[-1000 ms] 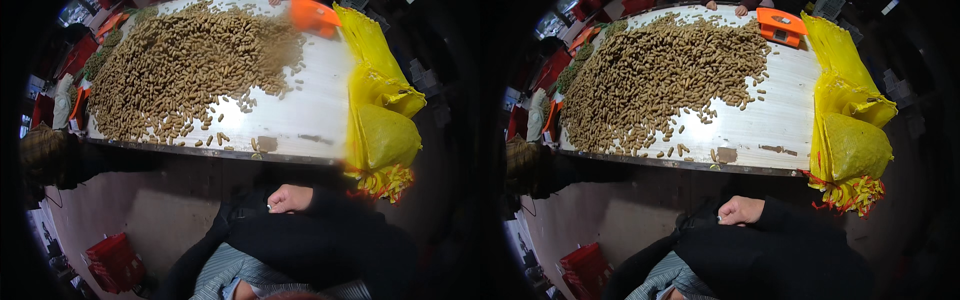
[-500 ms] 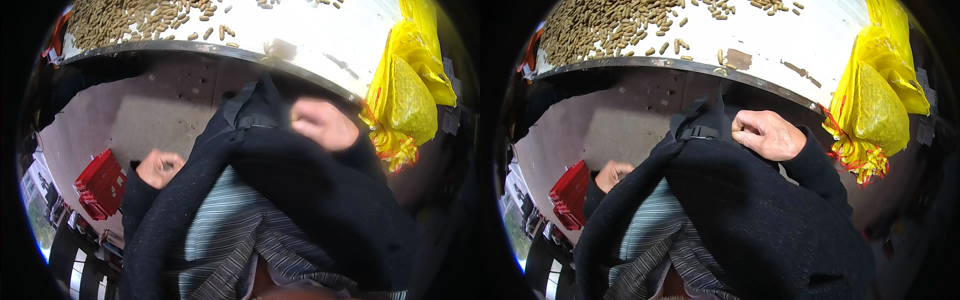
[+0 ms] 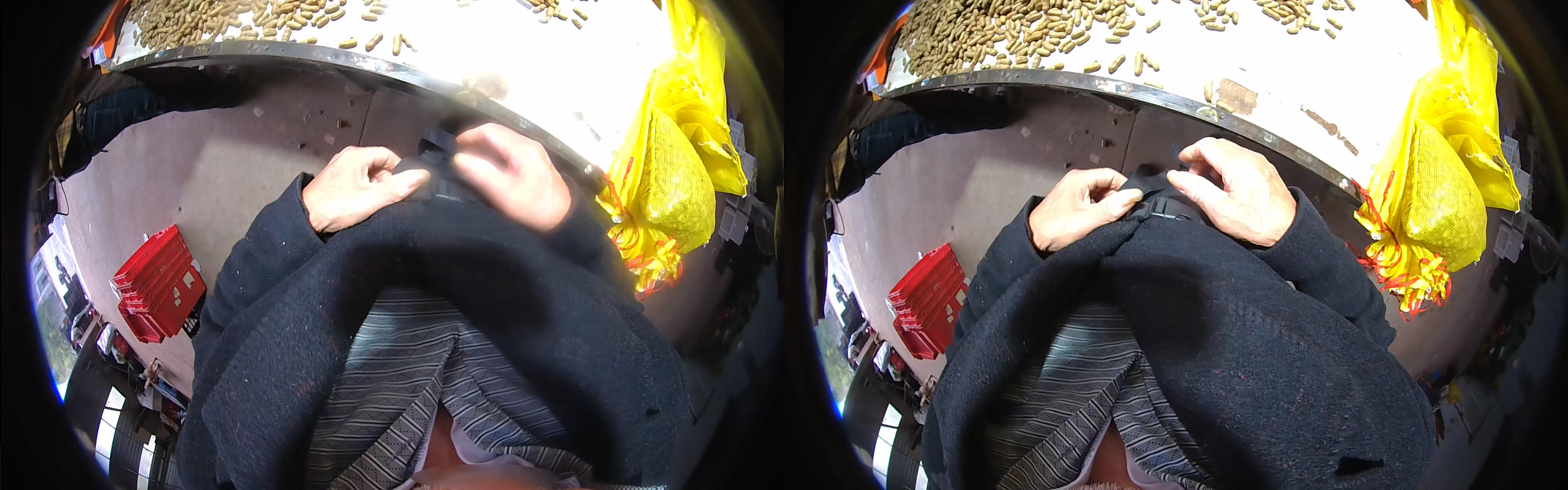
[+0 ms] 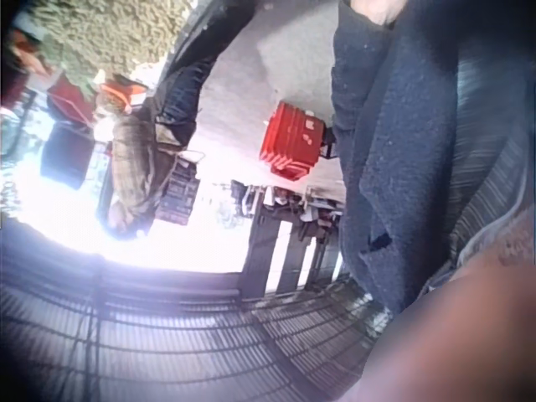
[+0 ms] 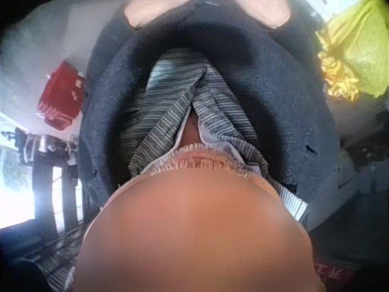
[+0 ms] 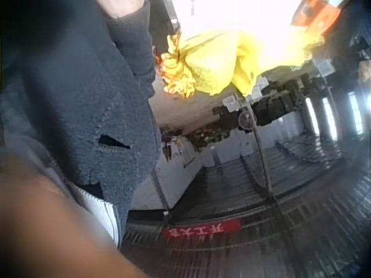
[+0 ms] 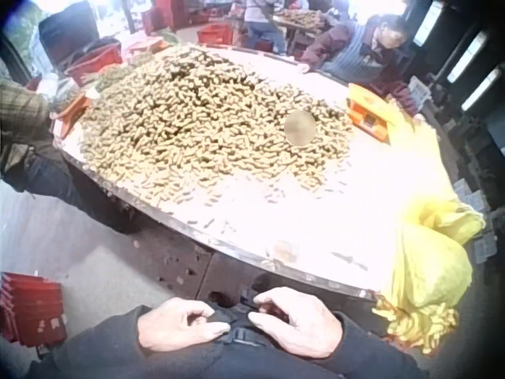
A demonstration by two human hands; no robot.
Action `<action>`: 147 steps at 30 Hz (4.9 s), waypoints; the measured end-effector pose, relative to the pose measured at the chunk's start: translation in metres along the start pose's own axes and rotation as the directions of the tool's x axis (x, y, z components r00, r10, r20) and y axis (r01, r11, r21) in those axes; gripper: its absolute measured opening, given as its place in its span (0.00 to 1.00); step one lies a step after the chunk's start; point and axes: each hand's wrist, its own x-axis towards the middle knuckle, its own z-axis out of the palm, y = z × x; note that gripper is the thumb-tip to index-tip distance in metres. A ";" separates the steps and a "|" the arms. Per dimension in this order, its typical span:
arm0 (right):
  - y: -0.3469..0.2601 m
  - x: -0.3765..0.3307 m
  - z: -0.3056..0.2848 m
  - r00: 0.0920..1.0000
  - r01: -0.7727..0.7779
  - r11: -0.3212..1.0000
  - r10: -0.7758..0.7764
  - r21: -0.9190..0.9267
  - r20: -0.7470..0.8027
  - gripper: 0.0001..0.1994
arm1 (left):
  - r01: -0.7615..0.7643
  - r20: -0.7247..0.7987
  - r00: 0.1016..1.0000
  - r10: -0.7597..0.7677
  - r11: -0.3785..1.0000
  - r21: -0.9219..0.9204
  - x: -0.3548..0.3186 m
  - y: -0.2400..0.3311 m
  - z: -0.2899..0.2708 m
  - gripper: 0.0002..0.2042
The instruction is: The person scoops in-shell peanuts from a large pile on a table into a yellow mesh bag, gathers the bag opening, and ties it closed with green twine. They then adjust their jacket and strap, and at the end lift the filled mesh bag off the table.
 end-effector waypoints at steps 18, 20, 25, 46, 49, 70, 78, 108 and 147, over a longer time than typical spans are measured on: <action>-0.031 0.020 0.004 0.881 0.356 0.898 -0.230 -0.258 0.414 0.19 | -0.356 -0.300 0.926 0.227 0.273 -0.894 -0.010 -0.033 -0.029 0.09; -0.035 0.021 0.007 0.879 0.357 0.888 -0.215 -0.288 0.425 0.20 | -0.416 -0.371 0.908 0.192 0.335 -0.846 -0.016 -0.037 -0.037 0.16; -0.038 0.025 0.012 0.882 0.330 0.903 -0.192 -0.273 0.431 0.16 | -0.377 -0.332 0.914 0.233 0.184 -0.908 -0.021 -0.044 -0.043 0.11; -0.063 0.023 0.007 0.923 0.127 0.942 0.002 -0.310 0.385 0.06 | -0.403 -0.353 0.899 0.260 0.171 -0.899 -0.034 -0.059 -0.034 0.11; -0.058 0.024 0.007 0.900 0.317 0.863 -0.144 -0.392 0.411 0.06 | -0.419 -0.373 0.899 0.227 0.207 -0.884 -0.038 -0.060 -0.037 0.11; -0.020 0.019 0.016 0.968 0.183 0.959 -0.136 -0.218 0.212 0.10 | -0.439 -0.041 0.794 0.606 0.526 -0.728 -0.041 -0.057 -0.049 0.27; -0.023 0.020 0.014 0.963 0.128 0.977 -0.080 -0.172 0.258 0.12 | -0.275 -0.019 0.961 0.276 0.947 -0.168 -0.033 -0.006 -0.048 0.18; 0.022 -0.038 -0.035 0.964 0.264 0.908 -0.264 -0.324 0.044 0.08 | -0.515 0.476 0.807 0.349 0.810 0.279 0.044 0.060 0.001 0.18; 0.000 -0.035 -0.032 0.967 0.110 0.986 -0.076 -0.129 0.243 0.15 | -0.382 0.493 0.795 0.353 0.923 -0.045 0.047 0.046 0.011 0.18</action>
